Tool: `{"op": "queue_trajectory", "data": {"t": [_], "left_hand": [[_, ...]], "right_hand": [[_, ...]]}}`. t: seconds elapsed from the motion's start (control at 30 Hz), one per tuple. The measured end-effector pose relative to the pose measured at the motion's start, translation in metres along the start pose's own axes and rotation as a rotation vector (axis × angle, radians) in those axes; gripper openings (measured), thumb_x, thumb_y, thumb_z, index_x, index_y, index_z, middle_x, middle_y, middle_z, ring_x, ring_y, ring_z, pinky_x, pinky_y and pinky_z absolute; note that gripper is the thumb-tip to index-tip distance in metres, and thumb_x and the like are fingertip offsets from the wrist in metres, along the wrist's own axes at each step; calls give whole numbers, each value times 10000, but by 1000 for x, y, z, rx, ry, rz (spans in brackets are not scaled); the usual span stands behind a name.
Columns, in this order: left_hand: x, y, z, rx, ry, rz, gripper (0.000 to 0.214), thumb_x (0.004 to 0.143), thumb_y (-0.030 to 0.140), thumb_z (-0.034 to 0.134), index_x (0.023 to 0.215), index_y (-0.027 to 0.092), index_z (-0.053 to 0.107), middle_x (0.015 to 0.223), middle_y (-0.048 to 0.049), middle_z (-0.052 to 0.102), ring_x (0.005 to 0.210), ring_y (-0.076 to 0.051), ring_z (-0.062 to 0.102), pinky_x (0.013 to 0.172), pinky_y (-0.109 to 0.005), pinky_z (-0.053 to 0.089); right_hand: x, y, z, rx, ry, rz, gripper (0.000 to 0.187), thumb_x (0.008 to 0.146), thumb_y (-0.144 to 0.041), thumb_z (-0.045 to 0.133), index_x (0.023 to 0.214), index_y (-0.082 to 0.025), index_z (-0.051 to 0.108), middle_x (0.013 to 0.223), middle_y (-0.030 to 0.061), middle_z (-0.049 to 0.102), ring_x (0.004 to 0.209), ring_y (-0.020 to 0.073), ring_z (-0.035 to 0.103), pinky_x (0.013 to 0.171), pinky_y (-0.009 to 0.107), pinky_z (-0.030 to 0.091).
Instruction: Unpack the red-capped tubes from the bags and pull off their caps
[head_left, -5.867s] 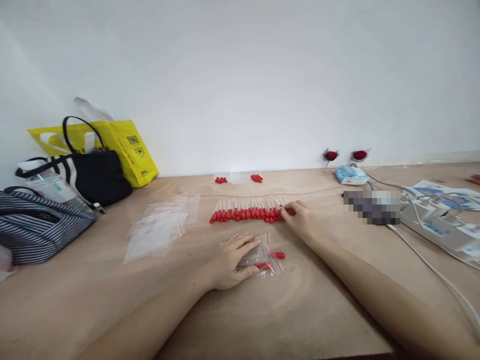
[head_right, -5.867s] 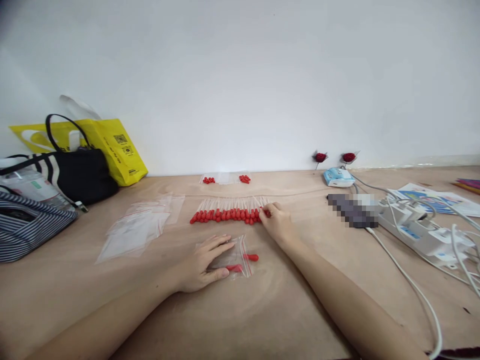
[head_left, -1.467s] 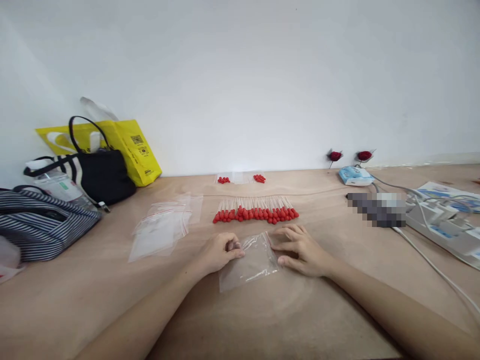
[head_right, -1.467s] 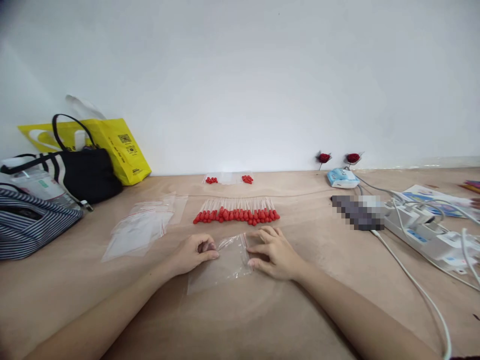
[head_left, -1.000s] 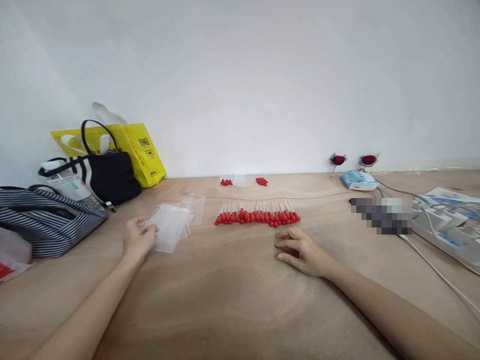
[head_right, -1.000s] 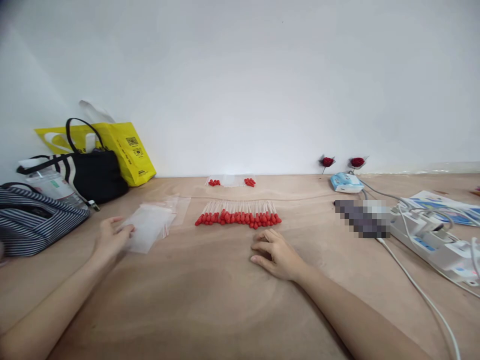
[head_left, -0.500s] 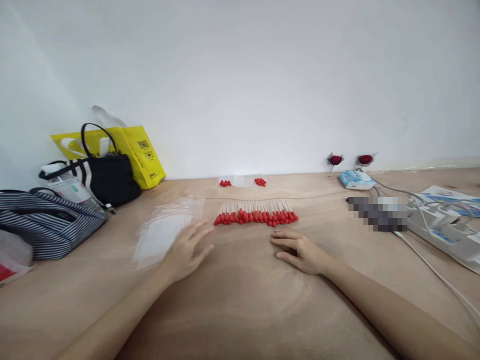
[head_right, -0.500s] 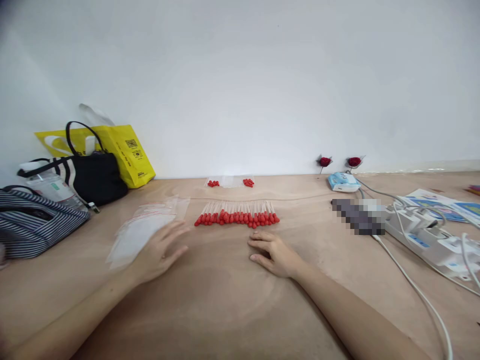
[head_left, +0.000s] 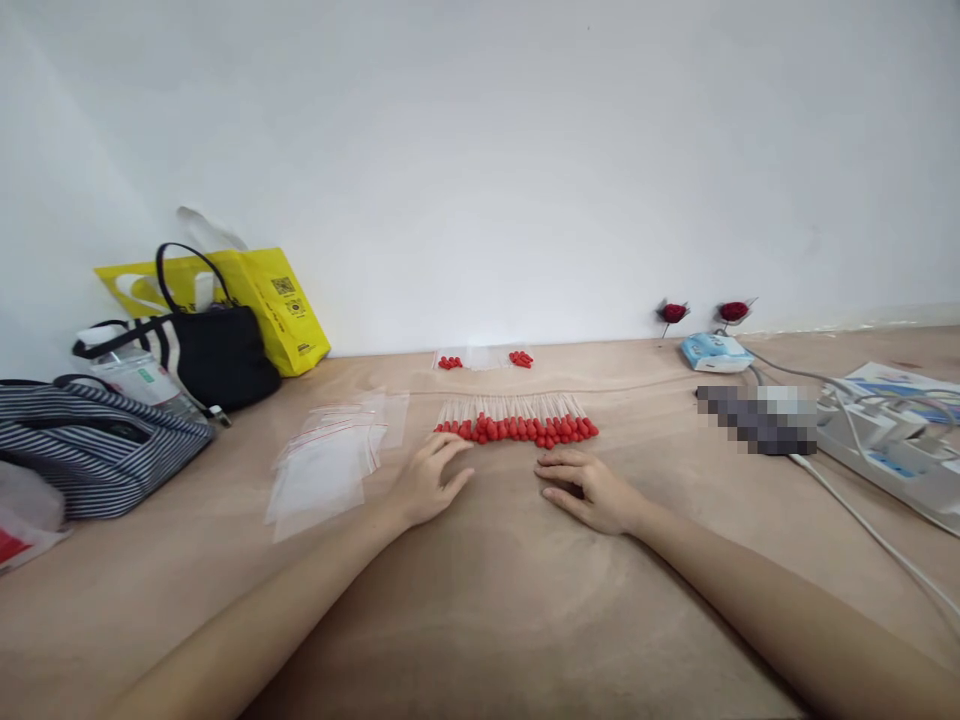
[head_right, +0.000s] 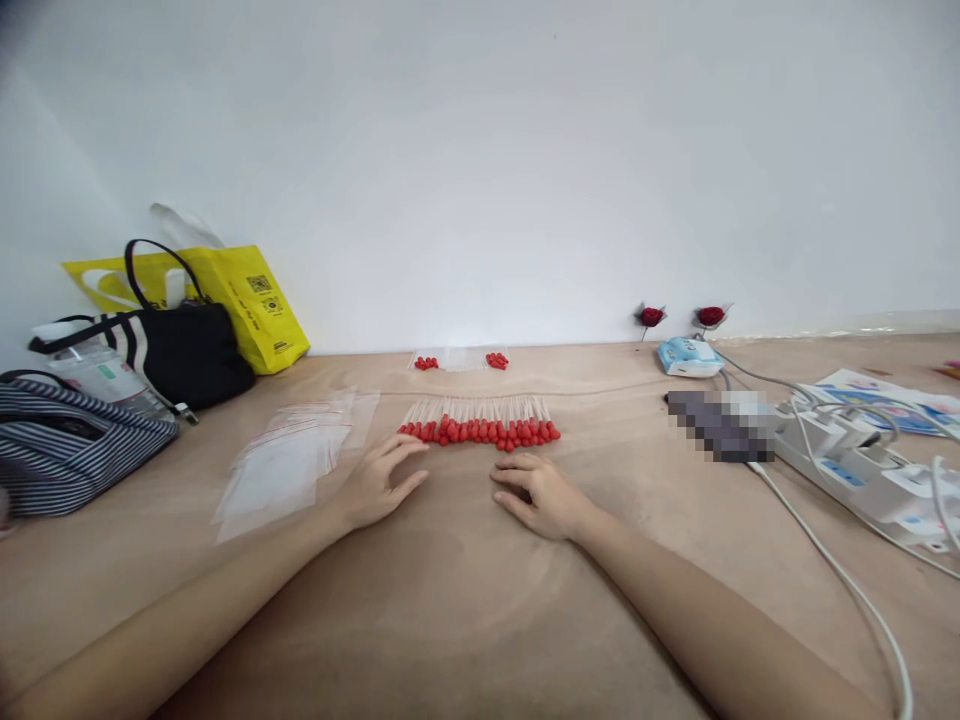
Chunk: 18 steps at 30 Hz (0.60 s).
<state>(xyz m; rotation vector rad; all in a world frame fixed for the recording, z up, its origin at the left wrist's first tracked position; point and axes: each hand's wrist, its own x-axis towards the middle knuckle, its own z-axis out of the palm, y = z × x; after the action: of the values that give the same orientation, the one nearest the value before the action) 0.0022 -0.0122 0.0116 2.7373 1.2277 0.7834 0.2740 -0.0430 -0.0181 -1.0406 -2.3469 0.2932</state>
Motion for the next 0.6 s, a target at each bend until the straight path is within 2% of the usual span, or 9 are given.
{"op": "queue_trajectory", "data": {"t": [0.1,0.23,0.4,0.6], "left_hand": [[32,-4,9,56,75,68,309,793,255,504,1087,166,537,1070,-95,539,997,-218,497,885,-393,399],[60,-11,14,104,24,166,254,778,258,543,1012,180,602,1014,-85,540,932,-213,510,845,-382,408],[68,-17,19,59,-23,212,171,792,230,543,917,198,655,821,-45,538,762,-161,519,718,-306,434],[65,-22,26,-88,141,217,173,825,236,509,894,183,658,729,-24,533,695,-134,512,669,-268,440]], "right_hand": [[12,-1,6,-44,24,-25,303,832,-313,454,1070,-183,590,1076,85,599,994,193,543,857,358,436],[22,-1,10,-84,55,-52,267,819,-285,476,1031,-187,603,1030,75,619,954,183,559,829,348,442],[21,0,10,-105,76,-15,255,810,-287,488,1013,-192,610,1027,68,622,946,183,562,829,348,437],[21,4,12,-71,88,-9,252,801,-281,497,1003,-186,613,1021,76,620,940,179,564,822,335,445]]}}
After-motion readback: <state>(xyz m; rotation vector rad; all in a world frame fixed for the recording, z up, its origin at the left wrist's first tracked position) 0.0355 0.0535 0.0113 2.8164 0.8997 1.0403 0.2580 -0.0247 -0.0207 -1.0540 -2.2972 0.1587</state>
